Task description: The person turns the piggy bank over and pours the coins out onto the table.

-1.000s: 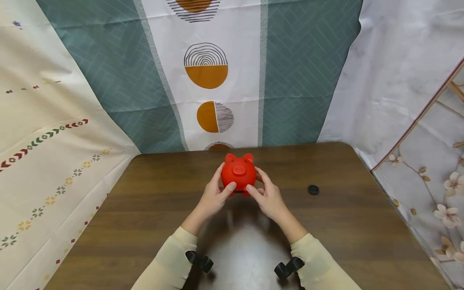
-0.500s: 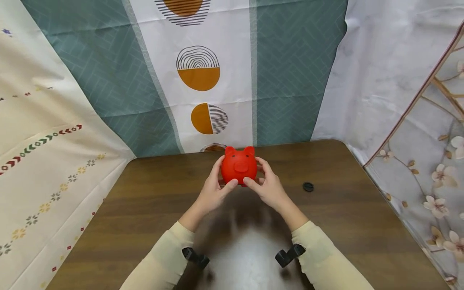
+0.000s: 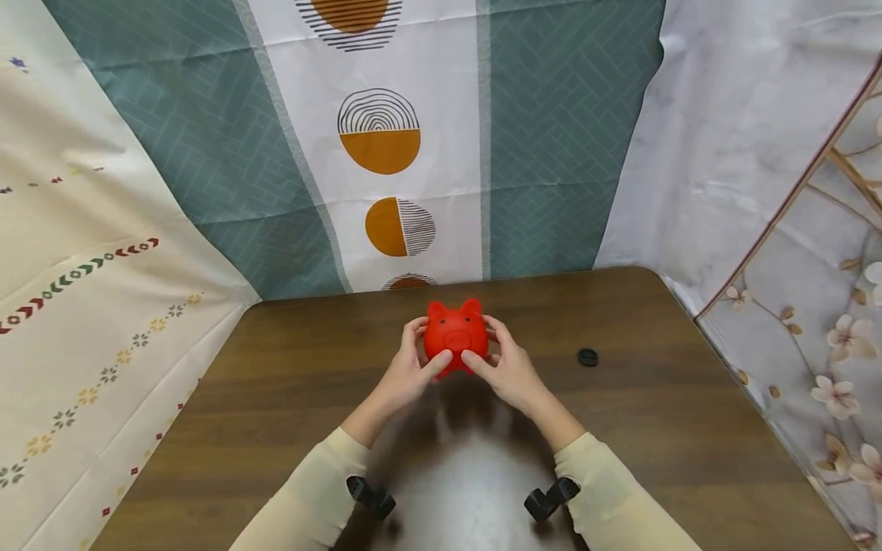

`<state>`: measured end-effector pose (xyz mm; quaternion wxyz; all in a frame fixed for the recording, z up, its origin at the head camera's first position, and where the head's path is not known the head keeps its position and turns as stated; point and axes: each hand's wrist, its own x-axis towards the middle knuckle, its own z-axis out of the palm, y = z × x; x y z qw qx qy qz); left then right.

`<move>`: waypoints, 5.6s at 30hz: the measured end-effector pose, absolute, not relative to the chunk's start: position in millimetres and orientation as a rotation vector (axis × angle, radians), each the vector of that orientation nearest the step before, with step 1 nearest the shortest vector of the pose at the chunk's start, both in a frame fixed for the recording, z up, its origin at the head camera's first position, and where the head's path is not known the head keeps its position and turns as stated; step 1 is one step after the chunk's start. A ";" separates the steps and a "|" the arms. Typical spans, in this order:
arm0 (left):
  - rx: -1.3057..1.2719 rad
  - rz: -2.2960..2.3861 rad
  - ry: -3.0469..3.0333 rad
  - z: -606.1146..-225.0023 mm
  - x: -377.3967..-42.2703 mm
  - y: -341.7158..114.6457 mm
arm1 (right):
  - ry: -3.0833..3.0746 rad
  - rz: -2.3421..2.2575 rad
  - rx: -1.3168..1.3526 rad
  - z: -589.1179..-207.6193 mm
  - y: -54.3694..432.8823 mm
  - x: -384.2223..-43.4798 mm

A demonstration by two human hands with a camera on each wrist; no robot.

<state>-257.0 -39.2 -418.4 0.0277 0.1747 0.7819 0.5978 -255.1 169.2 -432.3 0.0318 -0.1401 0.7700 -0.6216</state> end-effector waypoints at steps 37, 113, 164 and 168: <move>0.598 2.006 2.355 -420.3 -258.9 -35.4 | 2.322 -1.985 -0.505 -418.7 168.6 -254.2; 0.720 2.064 2.410 -418.5 -246.9 -39.8 | 2.480 -2.179 -0.718 -430.1 152.9 -241.7; 0.531 2.020 2.297 -424.5 -250.1 -34.0 | 2.451 -2.051 -0.424 -430.0 155.9 -240.8; 0.522 2.038 2.316 -427.5 -249.5 -35.3 | 2.457 -2.024 -0.433 -431.3 154.7 -242.3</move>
